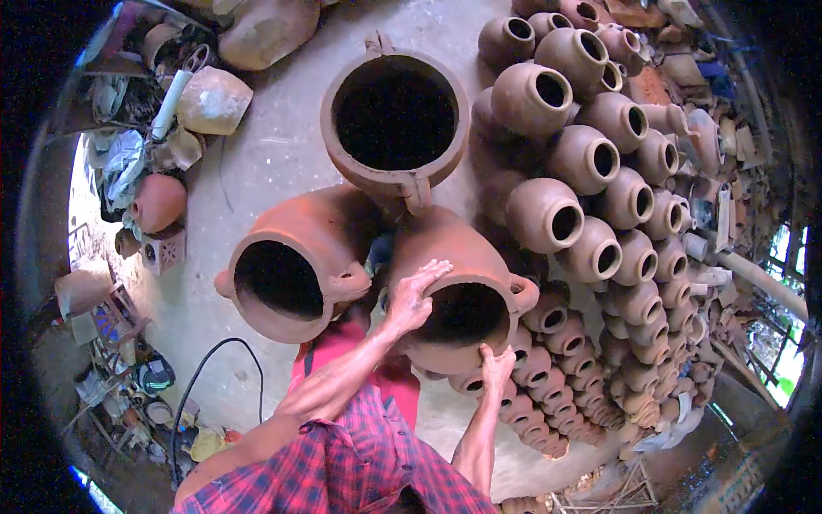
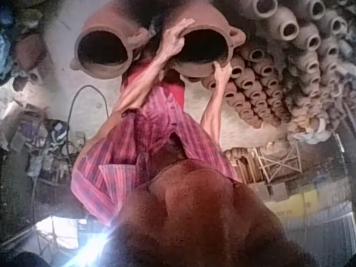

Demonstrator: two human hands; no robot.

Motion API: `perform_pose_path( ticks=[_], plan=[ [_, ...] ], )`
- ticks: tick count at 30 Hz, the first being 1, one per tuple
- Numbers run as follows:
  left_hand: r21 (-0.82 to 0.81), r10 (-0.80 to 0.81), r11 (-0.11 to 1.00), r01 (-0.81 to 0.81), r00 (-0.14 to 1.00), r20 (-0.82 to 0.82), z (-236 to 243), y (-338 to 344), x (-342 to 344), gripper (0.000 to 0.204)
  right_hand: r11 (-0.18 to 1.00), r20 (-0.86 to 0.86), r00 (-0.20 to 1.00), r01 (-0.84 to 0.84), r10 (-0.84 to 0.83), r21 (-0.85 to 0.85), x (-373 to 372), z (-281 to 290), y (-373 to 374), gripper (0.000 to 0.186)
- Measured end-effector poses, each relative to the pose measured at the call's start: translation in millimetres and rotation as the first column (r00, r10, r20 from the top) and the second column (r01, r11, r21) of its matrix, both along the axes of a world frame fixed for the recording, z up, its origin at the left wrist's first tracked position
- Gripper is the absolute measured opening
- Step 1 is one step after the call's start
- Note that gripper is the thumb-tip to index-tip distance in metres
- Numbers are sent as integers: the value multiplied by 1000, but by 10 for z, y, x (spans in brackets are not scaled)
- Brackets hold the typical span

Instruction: The person uses a scraper and their hands to clean and refine the surface of a large clay pot, then places it among many other similar pots on the floor before covering one with a large piece of plastic sheeting.

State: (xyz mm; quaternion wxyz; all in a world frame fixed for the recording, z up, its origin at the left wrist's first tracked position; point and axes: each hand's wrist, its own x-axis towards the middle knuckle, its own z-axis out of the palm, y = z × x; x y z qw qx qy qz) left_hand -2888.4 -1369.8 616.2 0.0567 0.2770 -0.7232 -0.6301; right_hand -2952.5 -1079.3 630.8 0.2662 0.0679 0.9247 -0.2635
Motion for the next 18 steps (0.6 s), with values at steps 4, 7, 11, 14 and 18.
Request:
perform_pose_path(
  ticks=[4,7,11,14,18],
  plan=[
    [-3,34,999,-34,999,21,-86,26,14,84,999,83,996,29,-30,16,-82,153,-200,38],
    [19,7,1000,-7,1000,-17,-44,93,-162,82,1000,6,1000,-20,20,-22,-144,-108,227,39],
    [7,26,1000,-26,1000,-13,-54,87,-125,82,1000,56,998,-19,19,3,-201,-160,235,57],
    [-37,69,997,-69,997,-17,-101,80,-49,82,996,23,995,-93,93,4,-176,-76,78,57],
    [-116,144,983,-141,989,22,-146,213,19,77,988,58,988,-140,144,-67,-139,-18,86,50]
  ],
)
